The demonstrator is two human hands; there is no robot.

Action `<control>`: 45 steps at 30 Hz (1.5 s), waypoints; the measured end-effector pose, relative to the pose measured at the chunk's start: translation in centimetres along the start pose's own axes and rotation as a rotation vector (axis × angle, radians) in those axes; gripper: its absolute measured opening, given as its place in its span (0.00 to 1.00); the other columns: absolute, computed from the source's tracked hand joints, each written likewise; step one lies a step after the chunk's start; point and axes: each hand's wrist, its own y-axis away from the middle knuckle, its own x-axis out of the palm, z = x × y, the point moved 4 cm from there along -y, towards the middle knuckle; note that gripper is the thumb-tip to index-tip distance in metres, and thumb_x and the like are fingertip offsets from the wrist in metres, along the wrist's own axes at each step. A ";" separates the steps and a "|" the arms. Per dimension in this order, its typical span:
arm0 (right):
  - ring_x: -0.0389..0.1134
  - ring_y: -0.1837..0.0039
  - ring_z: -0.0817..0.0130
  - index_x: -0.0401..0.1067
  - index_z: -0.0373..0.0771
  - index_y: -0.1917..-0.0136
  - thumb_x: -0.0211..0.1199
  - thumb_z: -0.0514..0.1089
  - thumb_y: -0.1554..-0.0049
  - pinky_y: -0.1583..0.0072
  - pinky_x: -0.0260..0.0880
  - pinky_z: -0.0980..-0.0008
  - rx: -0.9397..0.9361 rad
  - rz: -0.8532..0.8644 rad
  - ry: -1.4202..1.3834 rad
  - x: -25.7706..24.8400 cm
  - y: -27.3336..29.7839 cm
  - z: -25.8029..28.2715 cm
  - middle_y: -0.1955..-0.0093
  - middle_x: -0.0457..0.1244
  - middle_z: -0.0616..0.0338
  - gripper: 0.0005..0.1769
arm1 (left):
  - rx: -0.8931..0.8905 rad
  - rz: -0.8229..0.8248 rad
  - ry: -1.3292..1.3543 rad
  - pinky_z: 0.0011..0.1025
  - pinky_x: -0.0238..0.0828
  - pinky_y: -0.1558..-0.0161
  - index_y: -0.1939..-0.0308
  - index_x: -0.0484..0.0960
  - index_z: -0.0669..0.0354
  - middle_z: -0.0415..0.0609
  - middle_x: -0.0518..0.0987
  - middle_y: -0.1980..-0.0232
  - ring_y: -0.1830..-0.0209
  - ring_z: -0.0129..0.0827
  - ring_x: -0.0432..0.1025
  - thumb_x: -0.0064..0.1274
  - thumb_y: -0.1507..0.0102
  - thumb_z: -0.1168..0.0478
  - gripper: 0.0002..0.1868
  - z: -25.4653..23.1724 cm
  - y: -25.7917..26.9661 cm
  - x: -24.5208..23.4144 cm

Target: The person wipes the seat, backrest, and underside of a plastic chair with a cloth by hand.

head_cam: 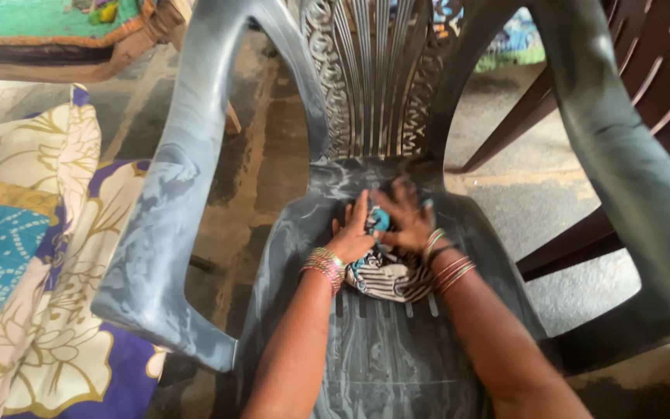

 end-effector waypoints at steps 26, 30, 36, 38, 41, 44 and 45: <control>0.30 0.16 0.51 0.47 0.60 0.20 0.73 0.64 0.52 0.30 0.44 0.30 0.403 0.395 0.786 -11.0 11.1 7.7 0.13 0.30 0.60 0.55 | 0.163 -0.594 0.653 0.32 0.70 0.37 0.40 0.78 0.69 0.62 0.81 0.39 0.38 0.41 0.76 0.62 0.38 0.53 0.29 6.6 -3.2 -3.0; 0.35 0.16 0.45 0.46 0.57 0.18 0.79 0.54 0.67 0.29 0.47 0.27 0.470 -0.149 0.643 -11.6 10.5 6.1 0.13 0.34 0.54 0.69 | 0.217 -0.924 0.272 0.37 0.71 0.39 0.48 0.84 0.63 0.59 0.84 0.45 0.42 0.47 0.77 0.59 0.37 0.54 0.19 4.1 -0.6 -6.0; 0.41 0.20 0.35 0.57 0.47 0.27 0.70 0.51 0.54 0.27 0.49 0.41 -0.593 -0.068 0.162 -2.3 14.2 16.9 0.20 0.43 0.40 0.44 | 0.247 -1.162 0.218 0.42 0.69 0.38 0.52 0.83 0.65 0.62 0.82 0.45 0.42 0.53 0.75 0.57 0.36 0.55 0.16 4.3 0.3 -7.6; 0.44 0.17 0.41 0.52 0.39 0.25 0.70 0.52 0.50 0.25 0.46 0.36 -0.636 0.021 0.110 -0.4 15.2 16.9 0.18 0.46 0.49 0.47 | 0.230 -1.159 0.228 0.42 0.69 0.38 0.53 0.84 0.65 0.62 0.82 0.45 0.42 0.53 0.75 0.57 0.36 0.55 0.16 4.5 0.3 -7.6; 0.43 0.09 0.44 0.49 0.48 0.14 0.60 0.44 0.30 0.16 0.52 0.46 -0.887 0.026 -0.531 -1.2 12.3 12.8 0.10 0.38 0.41 0.36 | 0.221 -1.144 0.240 0.42 0.68 0.37 0.53 0.84 0.65 0.63 0.81 0.44 0.41 0.54 0.74 0.57 0.36 0.54 0.17 4.7 -0.1 -7.7; 0.48 0.19 0.52 0.36 0.49 0.15 0.55 0.56 0.39 0.24 0.48 0.40 -0.203 0.227 0.140 -2.1 7.7 5.9 0.14 0.36 0.46 0.47 | 0.218 -1.131 0.208 0.42 0.67 0.36 0.52 0.83 0.65 0.62 0.81 0.44 0.40 0.54 0.74 0.58 0.36 0.54 0.17 5.0 0.0 -7.5; 0.50 0.22 0.54 0.32 0.52 0.13 0.54 0.60 0.37 0.23 0.41 0.35 0.092 0.352 0.402 -2.6 6.8 3.9 0.13 0.32 0.48 0.49 | 0.217 -1.126 0.210 0.43 0.67 0.37 0.52 0.83 0.65 0.62 0.81 0.44 0.40 0.54 0.74 0.57 0.36 0.54 0.16 5.0 0.2 -7.5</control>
